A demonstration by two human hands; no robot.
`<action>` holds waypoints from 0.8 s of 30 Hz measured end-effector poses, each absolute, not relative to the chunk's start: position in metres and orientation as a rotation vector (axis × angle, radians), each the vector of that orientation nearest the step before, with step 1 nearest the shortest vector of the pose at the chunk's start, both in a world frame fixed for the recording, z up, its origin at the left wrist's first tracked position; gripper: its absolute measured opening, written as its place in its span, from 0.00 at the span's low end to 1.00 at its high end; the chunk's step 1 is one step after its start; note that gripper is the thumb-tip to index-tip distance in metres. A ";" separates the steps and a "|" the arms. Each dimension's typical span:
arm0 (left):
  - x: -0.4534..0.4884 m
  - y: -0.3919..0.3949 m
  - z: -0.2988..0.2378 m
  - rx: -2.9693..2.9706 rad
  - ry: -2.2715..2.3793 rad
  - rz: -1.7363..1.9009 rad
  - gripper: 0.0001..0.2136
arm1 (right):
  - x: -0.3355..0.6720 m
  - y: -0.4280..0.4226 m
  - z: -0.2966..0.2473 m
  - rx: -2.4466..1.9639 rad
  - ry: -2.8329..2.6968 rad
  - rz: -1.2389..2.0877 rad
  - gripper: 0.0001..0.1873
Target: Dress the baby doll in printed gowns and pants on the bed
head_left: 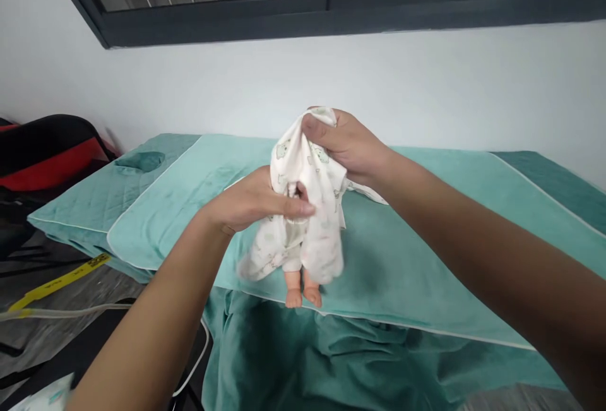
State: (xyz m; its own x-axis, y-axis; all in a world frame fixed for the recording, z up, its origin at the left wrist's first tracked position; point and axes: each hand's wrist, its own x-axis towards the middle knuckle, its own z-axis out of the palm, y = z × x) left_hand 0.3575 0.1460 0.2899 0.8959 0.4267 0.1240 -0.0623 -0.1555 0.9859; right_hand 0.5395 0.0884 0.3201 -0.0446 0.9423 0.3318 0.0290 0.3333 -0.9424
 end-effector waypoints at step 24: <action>0.357 0.136 0.263 1.584 0.426 0.356 0.19 | 0.542 0.096 0.285 -1.103 -1.141 1.173 0.22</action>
